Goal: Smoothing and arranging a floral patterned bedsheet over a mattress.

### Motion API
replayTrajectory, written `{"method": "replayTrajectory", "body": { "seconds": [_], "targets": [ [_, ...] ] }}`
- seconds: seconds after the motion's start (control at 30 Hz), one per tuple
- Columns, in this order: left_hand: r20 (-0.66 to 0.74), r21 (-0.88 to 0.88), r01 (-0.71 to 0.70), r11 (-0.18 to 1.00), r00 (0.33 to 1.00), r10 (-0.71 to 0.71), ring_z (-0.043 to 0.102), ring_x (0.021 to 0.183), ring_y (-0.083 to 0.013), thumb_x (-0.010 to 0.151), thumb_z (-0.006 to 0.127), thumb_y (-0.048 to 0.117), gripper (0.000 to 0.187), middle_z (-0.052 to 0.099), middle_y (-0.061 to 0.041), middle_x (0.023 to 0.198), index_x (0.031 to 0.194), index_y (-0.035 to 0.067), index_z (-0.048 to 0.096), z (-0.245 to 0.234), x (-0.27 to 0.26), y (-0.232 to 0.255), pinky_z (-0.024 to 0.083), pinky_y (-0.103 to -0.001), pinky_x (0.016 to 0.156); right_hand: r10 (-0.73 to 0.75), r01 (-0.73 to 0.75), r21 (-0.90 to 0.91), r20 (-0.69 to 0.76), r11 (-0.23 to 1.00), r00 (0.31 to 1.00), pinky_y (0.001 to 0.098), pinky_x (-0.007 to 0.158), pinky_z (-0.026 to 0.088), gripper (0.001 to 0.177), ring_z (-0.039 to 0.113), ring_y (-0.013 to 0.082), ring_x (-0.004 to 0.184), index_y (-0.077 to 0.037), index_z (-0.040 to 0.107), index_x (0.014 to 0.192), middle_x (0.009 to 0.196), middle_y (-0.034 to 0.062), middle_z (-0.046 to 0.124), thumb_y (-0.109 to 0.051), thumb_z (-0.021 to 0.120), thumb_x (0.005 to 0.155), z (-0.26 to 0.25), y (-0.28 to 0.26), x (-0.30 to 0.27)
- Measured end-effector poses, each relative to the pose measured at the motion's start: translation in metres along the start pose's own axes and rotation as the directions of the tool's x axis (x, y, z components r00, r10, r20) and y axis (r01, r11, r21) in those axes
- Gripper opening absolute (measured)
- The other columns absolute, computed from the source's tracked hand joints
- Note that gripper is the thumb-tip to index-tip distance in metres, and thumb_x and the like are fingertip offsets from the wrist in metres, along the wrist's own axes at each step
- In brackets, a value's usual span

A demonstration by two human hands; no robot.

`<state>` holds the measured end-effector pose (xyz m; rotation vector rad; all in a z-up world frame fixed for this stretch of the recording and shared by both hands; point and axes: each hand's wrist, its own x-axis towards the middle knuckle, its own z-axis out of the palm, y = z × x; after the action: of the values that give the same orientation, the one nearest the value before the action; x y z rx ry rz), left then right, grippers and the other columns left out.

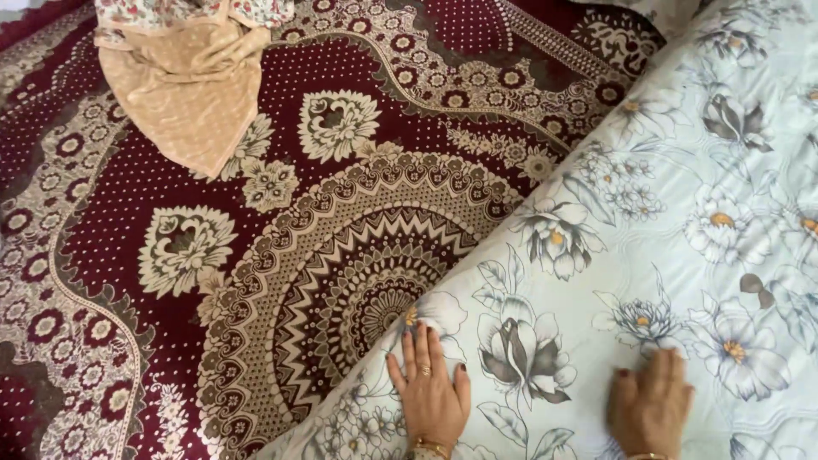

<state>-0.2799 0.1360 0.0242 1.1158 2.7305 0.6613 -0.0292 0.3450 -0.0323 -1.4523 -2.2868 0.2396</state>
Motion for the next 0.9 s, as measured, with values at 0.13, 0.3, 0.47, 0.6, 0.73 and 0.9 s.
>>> {"method": "replayTrajectory", "body": {
  "seconds": [0.13,0.3,0.47,0.6,0.73,0.9],
  "targets": [
    [-0.007,0.020,0.001,1.000,1.000,-0.001,0.016,0.151,-0.0390,0.091,0.053,0.037,0.074,0.027,-0.019,0.162,0.148,-0.006,0.035,0.000,-0.001,0.000,0.001,-0.061,0.118,0.207,-0.209,-0.099,-0.029,0.973,0.978,0.0634,0.122,0.018,0.068,0.027,0.0415,0.154,0.008,0.037,0.155,0.165,0.0280,0.031,-0.031,0.050,0.101,0.031,-0.009,-0.004],
    [-0.096,0.047,-0.049,0.998,0.994,0.053,0.018,0.151,-0.0399,0.090,0.053,0.037,0.075,0.030,-0.021,0.161,0.148,-0.007,0.035,0.000,-0.002,-0.002,0.003,-0.062,0.117,0.031,0.091,-0.318,0.359,0.944,0.933,0.0546,0.120,0.004,0.077,0.001,0.0299,0.155,0.004,0.019,0.155,0.167,0.0205,0.007,-0.048,0.031,0.101,0.046,-0.193,0.058],
    [-0.093,0.074,-0.036,0.997,0.995,0.042,0.020,0.150,-0.0375,0.089,0.053,0.039,0.074,0.030,-0.019,0.160,0.147,-0.003,0.037,0.003,-0.004,0.002,0.005,-0.062,0.117,-0.259,0.262,0.037,0.339,0.964,0.905,0.0495,0.123,0.007,0.071,0.010,0.0285,0.155,0.002,0.026,0.154,0.167,0.0174,0.014,-0.040,0.041,0.099,0.022,-0.174,0.061],
    [-0.110,0.094,-0.031,0.995,0.993,0.041,0.020,0.150,-0.0386,0.088,0.052,0.038,0.075,0.030,-0.019,0.159,0.147,-0.005,0.037,0.001,-0.003,0.000,0.006,-0.062,0.116,-0.174,0.156,0.143,0.125,0.977,0.977,0.0506,0.123,0.012,0.067,0.018,0.0296,0.155,0.005,0.033,0.152,0.165,0.0188,0.023,-0.030,0.045,0.097,0.005,-0.089,0.007],
    [-0.069,0.089,0.004,0.996,0.998,0.002,0.019,0.150,-0.0366,0.090,0.051,0.039,0.073,0.030,-0.018,0.161,0.148,-0.003,0.036,0.002,-0.004,0.002,0.006,-0.061,0.118,-0.091,0.110,-0.062,0.263,0.992,0.961,0.0517,0.122,0.008,0.065,0.013,0.0290,0.154,0.005,0.029,0.153,0.166,0.0204,0.017,-0.031,0.040,0.100,0.026,-0.129,-0.007],
    [-0.062,0.134,-0.017,0.991,0.998,0.025,0.017,0.153,-0.0349,0.095,0.044,0.034,0.066,0.027,-0.015,0.164,0.153,0.002,0.035,0.008,-0.006,-0.004,0.003,-0.058,0.120,-0.544,0.596,0.180,0.665,0.782,0.513,0.0509,0.122,0.001,0.067,0.002,0.0225,0.153,-0.005,0.020,0.156,0.171,0.0086,0.010,-0.039,0.039,0.101,0.011,-0.246,0.039]
  ]
}}
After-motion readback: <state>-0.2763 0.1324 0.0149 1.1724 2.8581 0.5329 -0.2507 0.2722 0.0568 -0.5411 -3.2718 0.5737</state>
